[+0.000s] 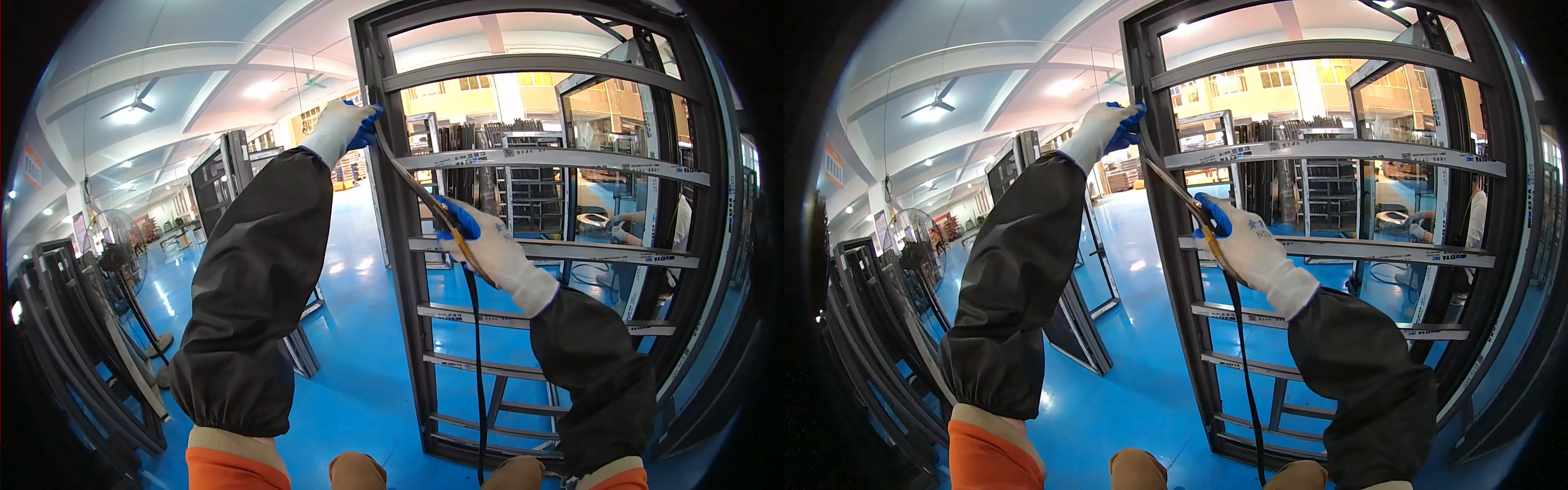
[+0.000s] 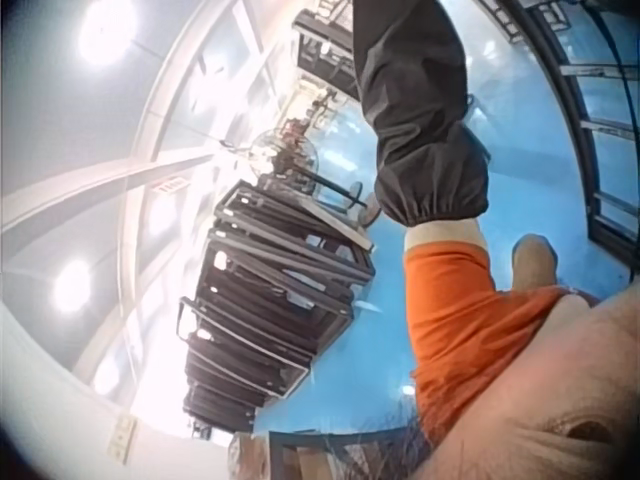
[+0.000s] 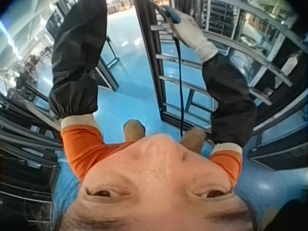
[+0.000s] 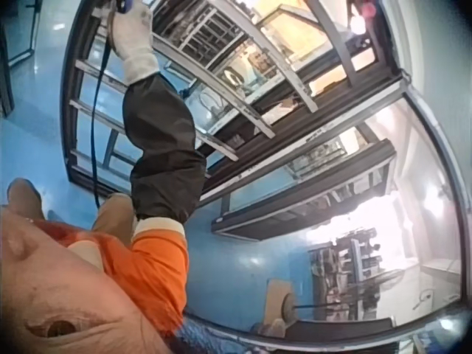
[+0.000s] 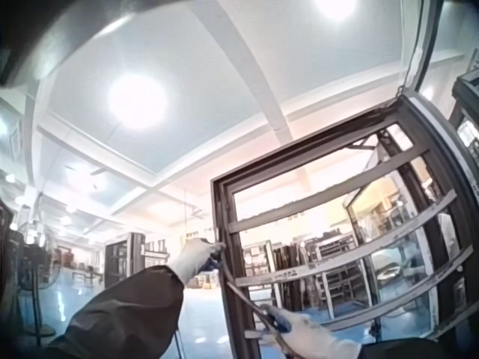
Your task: Installing and cutting a black rubber gasket or seal onto the edges of a metal frame structure.
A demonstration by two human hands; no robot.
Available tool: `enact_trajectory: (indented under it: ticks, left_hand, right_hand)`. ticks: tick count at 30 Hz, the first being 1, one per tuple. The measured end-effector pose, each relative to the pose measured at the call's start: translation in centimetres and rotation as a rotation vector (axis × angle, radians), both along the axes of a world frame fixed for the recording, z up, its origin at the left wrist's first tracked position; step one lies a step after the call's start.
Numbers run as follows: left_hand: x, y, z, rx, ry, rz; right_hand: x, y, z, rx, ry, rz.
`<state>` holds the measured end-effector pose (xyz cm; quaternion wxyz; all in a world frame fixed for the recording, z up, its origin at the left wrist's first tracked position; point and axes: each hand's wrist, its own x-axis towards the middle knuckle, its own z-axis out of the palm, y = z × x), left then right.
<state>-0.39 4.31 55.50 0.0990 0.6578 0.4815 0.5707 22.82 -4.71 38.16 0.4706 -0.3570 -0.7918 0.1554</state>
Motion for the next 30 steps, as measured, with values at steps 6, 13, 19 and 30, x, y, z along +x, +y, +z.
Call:
enact_trajectory:
  ticks: [6,13,19,30]
  left_hand:
    - [0.8,-1.8,-2.0,-0.159,-0.141,-0.238]
    - [1.9,0.3,-3.4,-0.261,-0.443,-0.724]
    - [1.8,1.3,-4.2,-0.326,-0.631,-0.87]
    - [2.6,0.5,-3.7,-0.163,-0.713,-0.721]
  right_hand:
    - [-1.1,-1.3,1.6,-0.082,-0.217,-0.149]
    - [-1.0,-2.9,1.9,-0.038,-0.252,-0.214]
    - [-0.2,-3.2,3.1,0.098,-0.328,-0.218]
    - [2.0,-4.1,4.6,0.056,-0.389,-0.306]
